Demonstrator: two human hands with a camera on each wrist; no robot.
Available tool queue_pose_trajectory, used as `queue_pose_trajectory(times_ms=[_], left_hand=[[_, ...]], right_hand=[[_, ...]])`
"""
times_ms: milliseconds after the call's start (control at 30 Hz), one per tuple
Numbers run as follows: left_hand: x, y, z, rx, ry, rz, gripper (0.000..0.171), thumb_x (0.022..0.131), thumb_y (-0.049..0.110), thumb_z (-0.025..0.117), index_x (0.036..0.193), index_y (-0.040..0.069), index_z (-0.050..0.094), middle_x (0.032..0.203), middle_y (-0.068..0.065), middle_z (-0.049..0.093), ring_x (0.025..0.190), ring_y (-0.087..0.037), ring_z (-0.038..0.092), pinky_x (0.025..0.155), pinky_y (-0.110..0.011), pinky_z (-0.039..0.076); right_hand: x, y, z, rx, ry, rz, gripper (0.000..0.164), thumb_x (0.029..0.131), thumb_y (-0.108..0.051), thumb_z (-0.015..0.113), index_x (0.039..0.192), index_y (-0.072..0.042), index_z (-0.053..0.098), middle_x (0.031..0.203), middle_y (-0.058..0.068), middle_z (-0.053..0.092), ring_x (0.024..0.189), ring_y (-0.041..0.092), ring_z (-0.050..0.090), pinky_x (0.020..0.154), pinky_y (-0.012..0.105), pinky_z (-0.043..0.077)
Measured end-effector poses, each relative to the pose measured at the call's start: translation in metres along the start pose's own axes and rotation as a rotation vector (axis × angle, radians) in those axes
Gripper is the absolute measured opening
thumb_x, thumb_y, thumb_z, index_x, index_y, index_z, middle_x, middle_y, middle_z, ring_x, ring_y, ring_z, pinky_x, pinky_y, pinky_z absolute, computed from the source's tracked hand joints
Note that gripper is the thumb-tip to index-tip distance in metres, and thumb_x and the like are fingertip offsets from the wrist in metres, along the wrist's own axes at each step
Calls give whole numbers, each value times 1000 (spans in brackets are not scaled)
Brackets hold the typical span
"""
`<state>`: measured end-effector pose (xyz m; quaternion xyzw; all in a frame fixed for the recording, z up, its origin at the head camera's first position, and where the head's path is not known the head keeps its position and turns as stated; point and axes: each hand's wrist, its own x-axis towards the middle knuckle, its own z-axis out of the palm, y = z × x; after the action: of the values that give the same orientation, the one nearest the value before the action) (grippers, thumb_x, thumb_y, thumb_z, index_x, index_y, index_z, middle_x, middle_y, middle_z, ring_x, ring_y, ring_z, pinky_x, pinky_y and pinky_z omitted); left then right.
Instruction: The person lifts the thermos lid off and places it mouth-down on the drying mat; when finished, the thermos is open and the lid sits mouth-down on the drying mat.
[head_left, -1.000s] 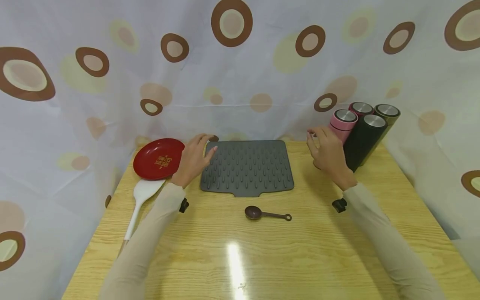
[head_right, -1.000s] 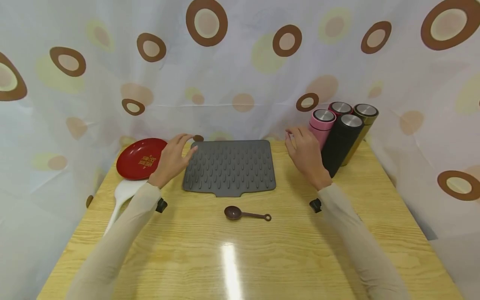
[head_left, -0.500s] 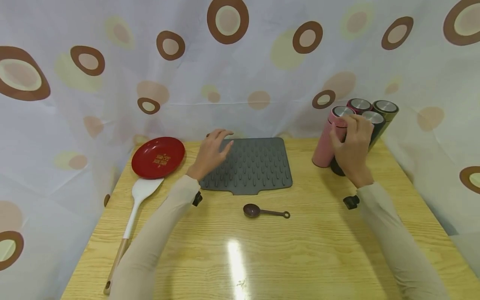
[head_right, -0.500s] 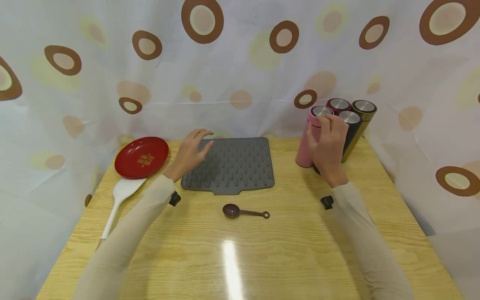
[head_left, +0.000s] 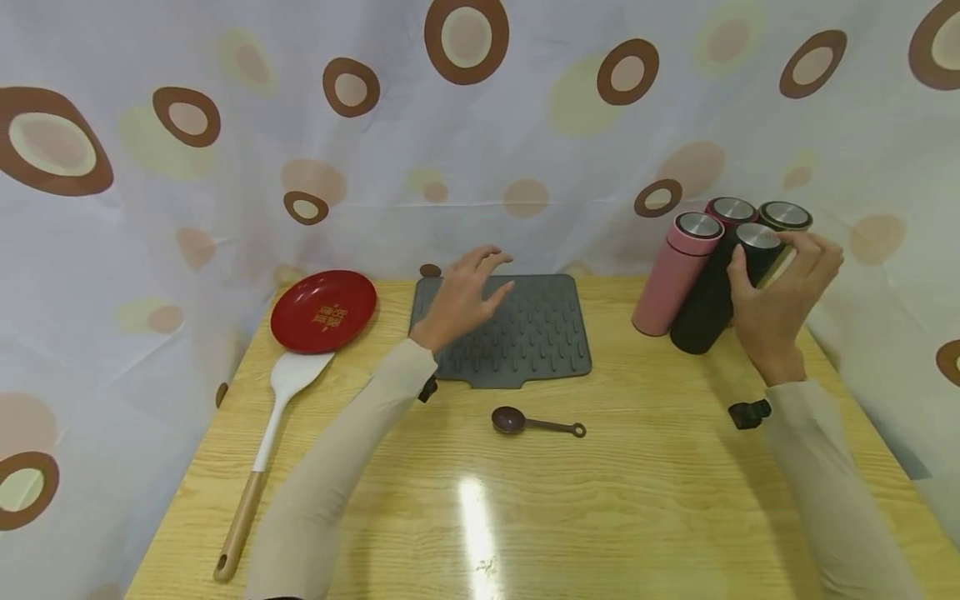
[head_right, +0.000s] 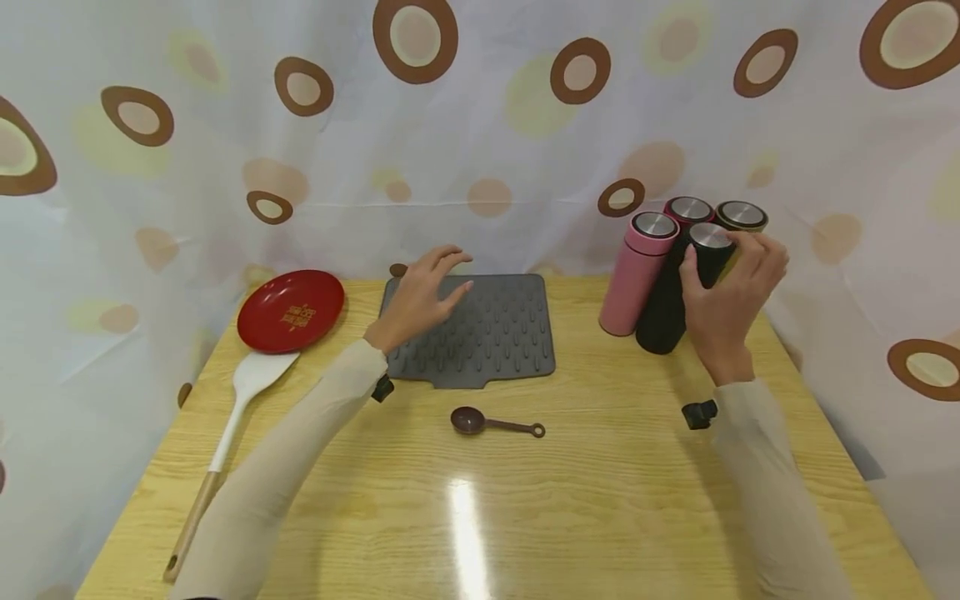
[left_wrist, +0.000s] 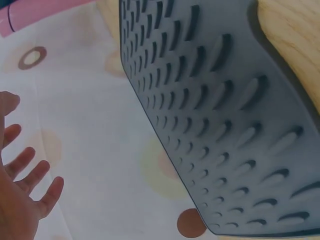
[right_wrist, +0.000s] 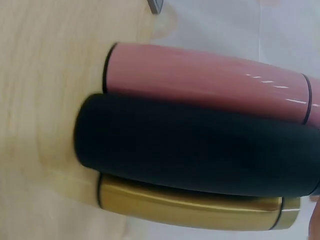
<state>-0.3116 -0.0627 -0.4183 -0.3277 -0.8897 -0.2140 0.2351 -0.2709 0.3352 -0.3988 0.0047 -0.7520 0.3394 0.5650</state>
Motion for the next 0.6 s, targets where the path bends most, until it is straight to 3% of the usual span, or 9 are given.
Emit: queue_pose_trajectory(times_ms=[100, 267, 367, 500, 600], left_hand=[[8, 5, 3, -6, -5, 5, 41, 97, 33, 61, 134, 15, 56, 141, -11, 51, 133, -26, 48, 107, -53, 41], [19, 13, 8, -23, -6, 24, 43, 98, 33, 61, 136, 14, 54, 144, -12, 47, 135, -28, 45, 103, -53, 44], [27, 14, 8, -34, -5, 41, 43, 99, 34, 59, 136, 13, 54, 144, -13, 46, 135, -28, 46, 100, -50, 46], [40, 18, 8, -67, -8, 58, 42, 99, 32, 59, 135, 12, 54, 142, -13, 48, 133, -26, 47, 103, -45, 46], [45, 25, 10, -90, -29, 53, 42, 99, 33, 58, 136, 13, 54, 143, -12, 47, 133, -25, 47, 105, -43, 44]], right_hand=[[-3, 6, -5, 23, -39, 89, 53, 80, -29, 80, 122, -14, 52, 121, -17, 36, 118, 1, 33, 100, 26, 32], [-15, -4, -5, 118, -84, 254, 71, 73, -25, 86, 130, -15, 44, 123, -10, 38, 115, 3, 37, 87, 21, 37], [-23, 7, -3, 156, -137, 358, 78, 73, -24, 86, 136, -18, 40, 128, -7, 38, 114, 4, 39, 82, 18, 39], [-34, 29, 1, 146, -242, 451, 79, 75, -22, 84, 140, -21, 38, 130, -10, 41, 111, 1, 41, 86, 18, 38], [-42, 34, 3, 128, -275, 479, 74, 76, -23, 83, 138, -20, 43, 123, -14, 46, 107, 0, 45, 88, 19, 38]])
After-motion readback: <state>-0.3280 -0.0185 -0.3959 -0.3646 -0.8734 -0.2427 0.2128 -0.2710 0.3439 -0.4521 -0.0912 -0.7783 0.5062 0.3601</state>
